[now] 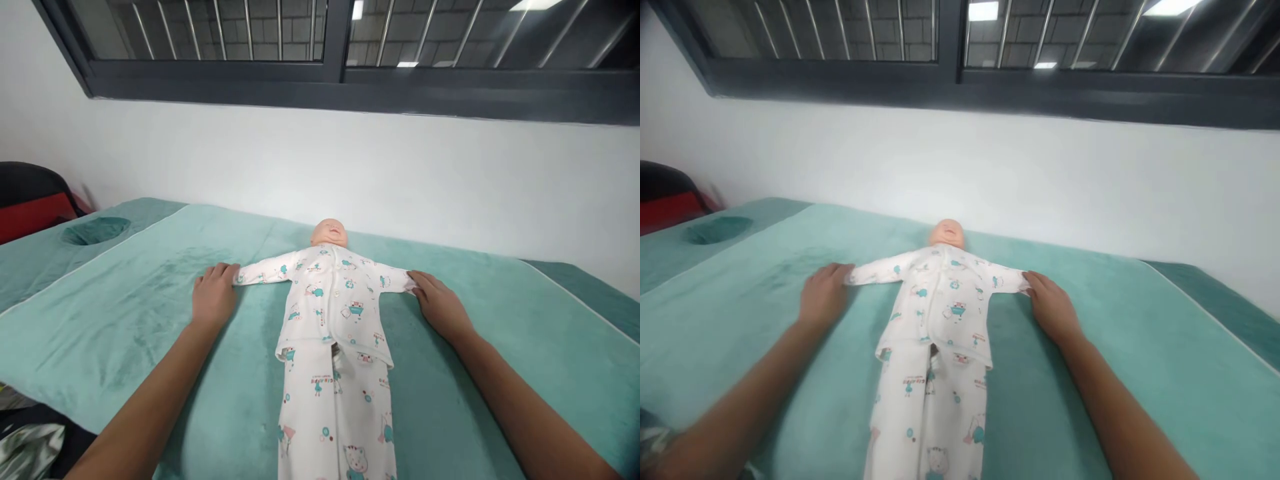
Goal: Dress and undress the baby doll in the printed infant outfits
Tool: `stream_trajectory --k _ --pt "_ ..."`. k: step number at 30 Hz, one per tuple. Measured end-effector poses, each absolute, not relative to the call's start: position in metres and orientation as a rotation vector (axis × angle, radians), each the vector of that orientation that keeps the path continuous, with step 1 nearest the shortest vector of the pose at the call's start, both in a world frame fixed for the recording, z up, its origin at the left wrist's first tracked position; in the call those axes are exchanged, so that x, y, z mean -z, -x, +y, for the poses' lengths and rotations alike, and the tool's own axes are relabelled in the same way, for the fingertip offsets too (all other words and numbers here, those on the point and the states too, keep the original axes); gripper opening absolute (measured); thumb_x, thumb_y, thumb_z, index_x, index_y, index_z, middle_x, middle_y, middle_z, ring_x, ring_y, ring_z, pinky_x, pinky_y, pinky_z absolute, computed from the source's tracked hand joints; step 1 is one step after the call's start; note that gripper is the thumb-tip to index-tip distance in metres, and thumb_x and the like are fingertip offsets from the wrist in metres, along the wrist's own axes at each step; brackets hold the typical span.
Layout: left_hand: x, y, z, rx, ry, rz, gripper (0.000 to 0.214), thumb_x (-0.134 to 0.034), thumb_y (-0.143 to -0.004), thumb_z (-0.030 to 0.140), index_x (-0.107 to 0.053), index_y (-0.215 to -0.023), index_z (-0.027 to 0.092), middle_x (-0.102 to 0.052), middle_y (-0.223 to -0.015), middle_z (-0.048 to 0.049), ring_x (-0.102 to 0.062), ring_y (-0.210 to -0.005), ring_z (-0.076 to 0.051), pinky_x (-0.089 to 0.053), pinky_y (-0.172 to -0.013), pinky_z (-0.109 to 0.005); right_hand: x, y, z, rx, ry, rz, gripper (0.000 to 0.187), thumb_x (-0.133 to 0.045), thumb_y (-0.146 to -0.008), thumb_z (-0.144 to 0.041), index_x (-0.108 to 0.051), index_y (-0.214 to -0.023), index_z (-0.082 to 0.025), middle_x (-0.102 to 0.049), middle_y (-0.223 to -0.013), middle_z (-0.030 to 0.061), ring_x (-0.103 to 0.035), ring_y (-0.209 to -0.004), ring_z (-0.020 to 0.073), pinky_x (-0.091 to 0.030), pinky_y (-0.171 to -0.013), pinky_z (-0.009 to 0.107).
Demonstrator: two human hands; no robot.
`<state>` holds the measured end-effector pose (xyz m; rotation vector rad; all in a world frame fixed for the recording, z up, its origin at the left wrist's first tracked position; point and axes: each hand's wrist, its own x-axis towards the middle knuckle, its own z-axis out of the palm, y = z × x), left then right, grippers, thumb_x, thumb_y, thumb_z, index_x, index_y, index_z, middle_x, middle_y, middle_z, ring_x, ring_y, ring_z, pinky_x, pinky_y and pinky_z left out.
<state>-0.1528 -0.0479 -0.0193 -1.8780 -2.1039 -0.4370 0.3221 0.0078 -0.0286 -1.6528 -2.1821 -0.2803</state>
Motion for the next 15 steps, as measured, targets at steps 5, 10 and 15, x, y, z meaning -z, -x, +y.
stream_trajectory --k 5,10,15 --pt "0.025 0.152 -0.058 0.509 1.817 -2.188 0.052 -0.036 -0.080 0.005 -0.059 -0.124 0.020 -0.059 -0.128 -0.0106 -0.056 -0.112 -0.029 -0.045 -0.082 -0.039 0.032 -0.322 -0.009 0.236 1.719 -2.118 0.044 -0.037 -0.093 -0.024 -0.052 -0.133 -0.015 -0.057 -0.135 0.0115 -0.053 -0.122 0.0281 -0.045 -0.102 0.044" --pt "0.025 0.136 -0.075 0.466 2.012 -2.018 0.063 -0.034 -0.078 0.000 -0.049 -0.136 0.020 -0.050 -0.143 -0.0067 -0.049 -0.128 -0.024 -0.042 -0.098 -0.038 0.039 -0.317 -0.028 0.242 1.691 -2.139 0.048 -0.039 -0.093 -0.027 -0.047 -0.137 -0.011 -0.048 -0.143 0.0161 -0.044 -0.132 0.0295 -0.039 -0.108 0.045" --pt "0.027 0.132 -0.075 0.496 1.929 -2.202 0.056 -0.032 -0.084 0.005 -0.047 -0.137 0.017 -0.051 -0.142 -0.0093 -0.055 -0.121 -0.027 -0.044 -0.096 -0.042 0.039 -0.308 -0.045 0.168 1.831 -2.049 0.052 -0.038 -0.093 -0.033 -0.045 -0.138 -0.007 -0.046 -0.144 0.0196 -0.042 -0.133 0.0326 -0.038 -0.108 0.048"
